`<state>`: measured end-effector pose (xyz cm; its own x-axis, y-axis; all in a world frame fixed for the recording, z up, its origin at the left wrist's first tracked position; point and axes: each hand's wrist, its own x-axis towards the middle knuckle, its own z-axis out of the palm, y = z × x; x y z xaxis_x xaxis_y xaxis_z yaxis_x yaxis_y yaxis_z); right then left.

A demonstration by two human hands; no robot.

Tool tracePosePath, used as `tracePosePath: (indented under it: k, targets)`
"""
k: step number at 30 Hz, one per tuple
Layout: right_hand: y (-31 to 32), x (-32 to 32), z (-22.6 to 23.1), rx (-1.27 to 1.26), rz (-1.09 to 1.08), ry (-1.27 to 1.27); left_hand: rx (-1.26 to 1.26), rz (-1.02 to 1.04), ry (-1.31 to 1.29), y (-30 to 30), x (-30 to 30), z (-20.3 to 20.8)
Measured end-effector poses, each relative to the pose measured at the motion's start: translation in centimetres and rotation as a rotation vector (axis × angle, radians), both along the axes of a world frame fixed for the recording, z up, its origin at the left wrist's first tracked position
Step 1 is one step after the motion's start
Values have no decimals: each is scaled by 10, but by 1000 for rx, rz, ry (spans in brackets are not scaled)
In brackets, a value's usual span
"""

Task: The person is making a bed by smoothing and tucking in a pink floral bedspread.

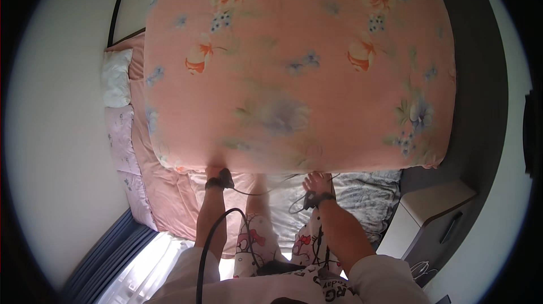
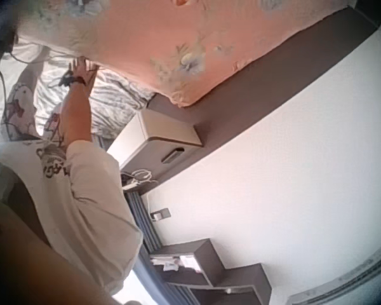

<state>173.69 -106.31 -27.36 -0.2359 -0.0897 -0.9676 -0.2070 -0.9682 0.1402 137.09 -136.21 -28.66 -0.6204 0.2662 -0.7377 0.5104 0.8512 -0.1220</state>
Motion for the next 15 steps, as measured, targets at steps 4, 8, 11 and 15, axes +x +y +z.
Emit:
tracePosePath:
  k: [4,8,11,15]
  targets:
    - [-70,-16,-38,246,-111,167,378,345,139,15,47,-44]
    - [-15,26,-96,821,998,-42,409,652,-133,88,92,-60]
    - [-27,-24,-82,671,1085,-45,380,645,-69,42,90,-67]
    - [-12,-41,-75,692,1228,-85,468,628,-91,40,81,-73]
